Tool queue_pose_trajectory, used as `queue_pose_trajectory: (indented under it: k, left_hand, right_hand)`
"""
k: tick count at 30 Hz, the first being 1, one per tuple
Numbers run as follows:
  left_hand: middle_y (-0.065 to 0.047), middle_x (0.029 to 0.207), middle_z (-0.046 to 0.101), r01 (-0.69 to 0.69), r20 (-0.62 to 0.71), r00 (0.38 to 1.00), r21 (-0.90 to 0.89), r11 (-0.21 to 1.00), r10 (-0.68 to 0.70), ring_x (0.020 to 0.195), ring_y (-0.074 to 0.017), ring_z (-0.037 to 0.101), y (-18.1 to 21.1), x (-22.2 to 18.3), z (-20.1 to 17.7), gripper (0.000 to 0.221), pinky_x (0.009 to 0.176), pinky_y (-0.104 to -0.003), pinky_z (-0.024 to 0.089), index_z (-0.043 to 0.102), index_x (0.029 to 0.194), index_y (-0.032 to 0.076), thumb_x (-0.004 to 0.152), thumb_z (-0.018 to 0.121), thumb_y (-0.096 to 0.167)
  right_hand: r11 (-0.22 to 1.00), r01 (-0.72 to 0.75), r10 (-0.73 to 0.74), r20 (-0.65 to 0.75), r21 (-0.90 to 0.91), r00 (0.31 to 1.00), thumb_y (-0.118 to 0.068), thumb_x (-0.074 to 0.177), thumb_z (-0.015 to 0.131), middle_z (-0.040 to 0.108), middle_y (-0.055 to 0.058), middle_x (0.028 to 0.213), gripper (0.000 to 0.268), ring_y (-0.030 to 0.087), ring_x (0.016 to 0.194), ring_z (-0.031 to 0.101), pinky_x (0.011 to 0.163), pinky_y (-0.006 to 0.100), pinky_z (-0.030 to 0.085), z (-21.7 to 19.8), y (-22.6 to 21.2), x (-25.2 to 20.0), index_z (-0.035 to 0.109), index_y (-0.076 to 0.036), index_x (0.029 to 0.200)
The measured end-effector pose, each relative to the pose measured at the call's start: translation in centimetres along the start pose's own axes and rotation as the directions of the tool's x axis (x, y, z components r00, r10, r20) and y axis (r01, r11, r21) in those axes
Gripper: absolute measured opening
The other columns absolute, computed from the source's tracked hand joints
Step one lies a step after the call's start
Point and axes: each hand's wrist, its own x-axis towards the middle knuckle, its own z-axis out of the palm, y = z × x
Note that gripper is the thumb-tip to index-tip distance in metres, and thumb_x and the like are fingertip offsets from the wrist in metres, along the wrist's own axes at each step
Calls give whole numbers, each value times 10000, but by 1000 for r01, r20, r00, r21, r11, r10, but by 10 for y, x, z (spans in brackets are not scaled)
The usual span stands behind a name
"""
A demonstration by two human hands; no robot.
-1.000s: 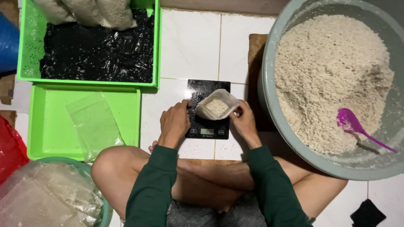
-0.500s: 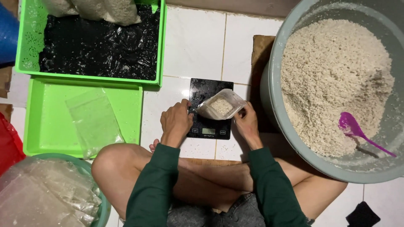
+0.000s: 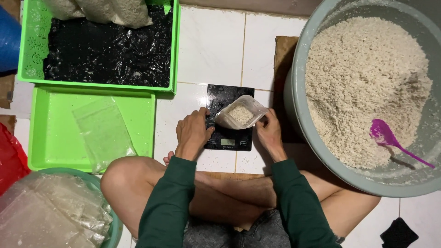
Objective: Scooping white grains from a large basin into small plastic bags and weighing them on a digital scale.
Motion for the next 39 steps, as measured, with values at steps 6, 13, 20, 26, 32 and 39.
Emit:
queue_pose_trajectory:
  k: [6,13,20,26,32,39]
  left_hand:
    - [-167,1013,678,-63,18,998,47,997,62,1019,-362,648,-15,10,15,612,933,-552,431,559,1263,73,710,820,41]
    - [-301,1222,597,-193,-14,981,-87,977,192,1162,-417,553,28,-17,-23,950,1026,-504,363,346,1477,-20,664,837,-60]
    - [-157,1209,553,-692,-464,703,-267,671,540,1122,-328,537,11,-12,-11,775,983,-465,393,484,1382,83,672,789,23]
    - [19,890,697,-727,-664,585,-176,664,465,809,-169,669,4,-6,4,168,795,-318,479,715,983,155,825,770,168]
    - [50,770,723,-733,-786,506,-175,658,355,722,-177,688,8,-8,13,140,748,-300,487,738,853,193,804,800,78]
    - [43,747,725,-842,-856,359,-126,524,371,719,-188,694,117,-41,-35,154,735,-286,492,737,796,195,775,831,75]
  right_hand:
    - [999,17,-17,11,27,1000,40,768,580,573,132,1048,399,260,1017,596,799,360,520,0,-5,-3,665,-48,1147]
    - [969,165,-159,-49,184,986,62,795,548,598,178,980,319,223,947,576,791,385,528,-3,-40,-11,647,12,1094]
    - [847,433,-343,-304,308,889,-55,921,687,639,142,993,181,168,817,563,725,313,500,-5,-65,-19,661,33,1077]
    - [861,455,-359,-361,229,861,-19,896,710,677,120,914,73,177,761,600,683,300,502,-6,-72,-20,700,-9,968]
    - [853,511,-410,-471,103,781,-1,839,739,680,107,783,51,185,597,572,528,295,472,-9,-98,-42,721,-36,873]
    - [789,606,-379,-695,103,612,54,823,713,664,126,721,49,186,587,594,531,279,497,-67,-139,-59,692,10,822]
